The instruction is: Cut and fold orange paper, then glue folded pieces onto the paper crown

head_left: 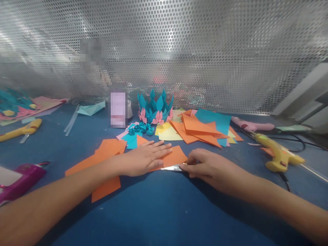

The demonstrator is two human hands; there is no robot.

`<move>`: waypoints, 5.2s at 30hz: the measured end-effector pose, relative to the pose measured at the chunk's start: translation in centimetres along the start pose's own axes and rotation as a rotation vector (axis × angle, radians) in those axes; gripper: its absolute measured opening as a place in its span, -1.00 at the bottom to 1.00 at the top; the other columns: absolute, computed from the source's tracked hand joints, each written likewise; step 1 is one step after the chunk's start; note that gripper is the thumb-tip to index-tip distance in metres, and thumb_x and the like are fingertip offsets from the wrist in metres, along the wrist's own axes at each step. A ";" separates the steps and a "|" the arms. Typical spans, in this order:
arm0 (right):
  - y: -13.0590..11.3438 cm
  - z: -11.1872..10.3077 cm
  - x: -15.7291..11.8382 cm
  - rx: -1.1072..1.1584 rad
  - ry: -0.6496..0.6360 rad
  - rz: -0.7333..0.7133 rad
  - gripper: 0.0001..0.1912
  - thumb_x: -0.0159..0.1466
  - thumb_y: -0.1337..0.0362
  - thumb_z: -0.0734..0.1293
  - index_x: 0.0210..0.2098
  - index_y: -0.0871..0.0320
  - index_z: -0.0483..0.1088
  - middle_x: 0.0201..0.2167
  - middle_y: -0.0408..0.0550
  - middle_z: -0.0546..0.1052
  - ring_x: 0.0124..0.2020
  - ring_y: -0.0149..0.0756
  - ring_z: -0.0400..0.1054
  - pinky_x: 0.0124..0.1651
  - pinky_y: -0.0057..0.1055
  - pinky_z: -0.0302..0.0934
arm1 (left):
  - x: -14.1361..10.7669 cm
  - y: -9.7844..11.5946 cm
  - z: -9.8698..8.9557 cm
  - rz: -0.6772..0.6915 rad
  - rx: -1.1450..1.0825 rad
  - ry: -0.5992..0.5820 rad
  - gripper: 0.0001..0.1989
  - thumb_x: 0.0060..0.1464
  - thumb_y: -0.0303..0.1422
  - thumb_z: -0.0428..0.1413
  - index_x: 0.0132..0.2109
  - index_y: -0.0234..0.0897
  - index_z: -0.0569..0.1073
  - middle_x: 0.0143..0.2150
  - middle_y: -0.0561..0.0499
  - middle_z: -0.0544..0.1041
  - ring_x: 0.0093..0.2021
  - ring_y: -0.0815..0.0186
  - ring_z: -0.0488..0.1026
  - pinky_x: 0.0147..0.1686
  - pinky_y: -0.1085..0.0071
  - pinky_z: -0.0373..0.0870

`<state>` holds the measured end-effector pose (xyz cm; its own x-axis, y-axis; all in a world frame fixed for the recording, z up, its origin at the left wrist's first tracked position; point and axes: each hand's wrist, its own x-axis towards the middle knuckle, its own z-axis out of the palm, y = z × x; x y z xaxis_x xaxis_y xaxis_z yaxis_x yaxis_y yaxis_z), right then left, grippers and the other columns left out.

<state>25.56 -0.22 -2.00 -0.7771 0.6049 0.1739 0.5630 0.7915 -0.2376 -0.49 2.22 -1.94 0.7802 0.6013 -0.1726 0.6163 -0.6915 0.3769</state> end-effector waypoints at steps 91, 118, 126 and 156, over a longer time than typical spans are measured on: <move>-2.5 -2.5 1.0 0.932 0.294 0.408 -0.74 0.12 0.27 0.33 -0.17 0.12 0.35 -0.41 -0.18 0.43 -0.56 -0.50 0.30 -0.46 -0.47 0.28 | -1.4 4.7 -2.9 -0.058 -0.222 0.461 -0.89 0.19 -0.38 -0.11 -0.31 -0.22 0.27 -0.40 0.10 0.33 -0.40 0.39 0.25 -0.39 0.45 0.19; 1.6 -5.1 3.2 0.234 0.345 0.274 -0.60 0.21 0.14 0.26 0.03 0.07 0.25 -0.03 0.03 0.40 -0.25 -0.28 0.42 -0.22 -0.30 0.37 | -3.9 -3.3 -7.3 -0.466 0.220 0.376 -0.49 0.07 -0.25 0.00 0.16 -0.31 0.24 0.13 -0.22 0.33 0.06 0.06 0.33 -0.03 0.24 0.26; 1.0 -0.7 13.4 0.151 0.128 0.181 -0.28 0.02 0.23 0.46 0.15 0.12 0.20 0.06 0.11 0.36 -0.07 -0.13 0.36 -0.05 -0.20 0.23 | -1.2 -7.6 -3.3 -0.358 0.277 0.525 -0.40 0.09 -0.13 0.05 0.19 -0.35 0.19 0.11 -0.27 0.35 0.10 -0.01 0.29 0.04 0.13 0.22; -6.6 -3.7 -4.4 0.346 -0.188 0.357 -0.42 -0.05 0.07 0.48 -0.03 -0.04 0.35 -0.10 -0.04 0.48 -0.13 -0.14 0.39 -0.15 -0.32 0.28 | -3.0 9.9 -0.3 -0.083 -0.708 0.041 -0.57 -0.04 -0.13 0.19 -0.03 -0.13 0.34 -0.08 -0.01 0.34 -0.23 0.32 0.37 -0.34 0.46 0.31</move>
<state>26.30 -7.84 2.30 -0.6089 0.7804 -0.1421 0.7005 0.4449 -0.5580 3.27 -6.31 2.62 0.7205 0.6649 -0.1969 0.4446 -0.2250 0.8670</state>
